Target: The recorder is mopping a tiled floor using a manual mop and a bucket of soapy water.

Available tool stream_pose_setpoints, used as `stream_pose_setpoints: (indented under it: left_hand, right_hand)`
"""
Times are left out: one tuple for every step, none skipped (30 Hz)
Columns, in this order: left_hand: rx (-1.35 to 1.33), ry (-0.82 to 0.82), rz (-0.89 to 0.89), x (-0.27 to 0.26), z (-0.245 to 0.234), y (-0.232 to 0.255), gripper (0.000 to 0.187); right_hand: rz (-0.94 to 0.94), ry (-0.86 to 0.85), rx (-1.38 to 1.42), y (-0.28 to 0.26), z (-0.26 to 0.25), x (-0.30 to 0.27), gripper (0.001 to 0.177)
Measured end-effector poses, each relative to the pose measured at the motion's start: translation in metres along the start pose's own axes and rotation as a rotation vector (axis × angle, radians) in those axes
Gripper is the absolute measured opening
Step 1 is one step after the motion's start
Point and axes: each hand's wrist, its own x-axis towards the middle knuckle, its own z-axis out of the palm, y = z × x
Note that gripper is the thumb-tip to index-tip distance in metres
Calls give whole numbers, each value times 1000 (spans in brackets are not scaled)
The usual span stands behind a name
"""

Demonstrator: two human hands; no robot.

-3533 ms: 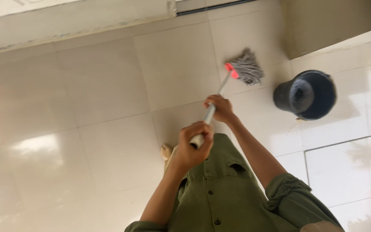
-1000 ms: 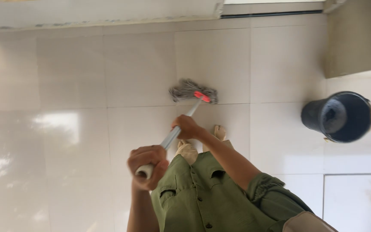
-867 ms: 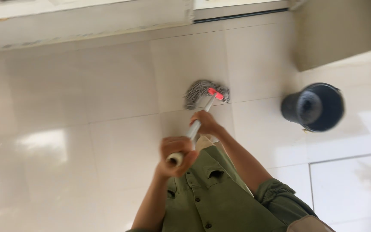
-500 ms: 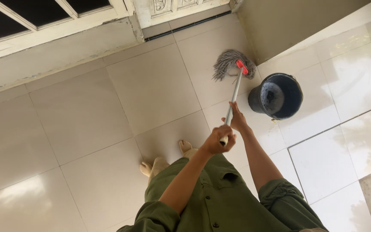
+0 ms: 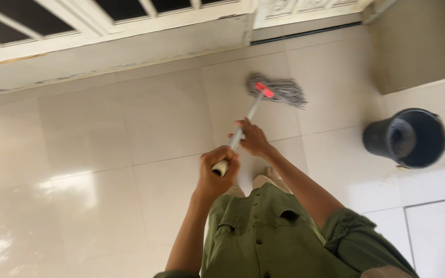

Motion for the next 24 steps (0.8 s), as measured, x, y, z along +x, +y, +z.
stream_pose_setpoints:
  left_hand:
    - [8,13,-6,-9,-24,9,24]
    - [92,98,19,-18,-46,19,22]
    - [176,186,45,-25,-67,28,20]
    - [183,202,40,-31,-82,22,20]
    - [254,306,103,-35,-95,16,16]
    - [327,409,166,-38,-107,10,13]
    - [334,417,164,-41,-118,-7,13]
    - [375,475,186,-44,-128,-25,13]
    - [412,529,210,-46,-135,-44,13]
    - [415,531,209,-48,-150,-45,13]
    - [431,512,225,-49,-162,-45,14]
    - [446,493,242,-48,-172,-45,15]
    - [438,489,230,-48,-184,-49,15]
    - [364,480,230,-49,-194,-53,17]
    - [294,472,232,-49,-203,-56,19]
    - [290,469,223,-42,-204,-55,19]
    - [254,458,225,-30,-206,-53,19]
    - [219,448,226,-18,-208,-52,20]
    - [212,439,223,0,-199,-51,20]
    - [181,391,224,17,-187,-50,19]
    - [144,339,225,36,-172,-51,18]
    - [130,325,223,57,-150,-62,18]
    - [69,254,234,78,-126,-73,17]
    - [8,182,244,99,-101,-84,16]
  right_hand:
    - [-11,-12,4,-38,12,9,69]
    - [-139,-87,23,-75,24,17,63]
    - [-269,-162,38,-111,34,27,58]
    - [-282,-175,39,-137,50,39,58]
    - [-376,-177,75,-160,65,52,49]
    - [-471,-178,111,-183,78,65,40]
    - [-479,-184,114,-197,96,78,40]
    - [-519,-216,114,-210,114,91,28]
    - [-554,-242,111,-219,129,103,16]
    - [-556,-244,112,-222,149,115,16]
    - [-646,-216,139,-221,165,125,12]
    - [-736,-188,166,-218,180,135,13]
    - [-723,-196,165,-229,169,128,13]
    - [-702,-208,165,-239,157,121,15]
    - [-684,-217,167,-249,145,115,18]
    - [-675,-223,168,-245,134,112,18]
    - [-603,-183,142,-244,121,114,20]
    - [-532,-142,117,-243,108,115,22]
    - [-521,-139,115,-226,95,121,22]
    - [-480,-68,85,-208,82,126,25]
    - [-433,5,50,-185,66,129,27]
    - [-416,11,44,-153,50,134,27]
    - [-372,146,63,-121,31,139,27]
    - [-328,281,79,-88,13,143,27]
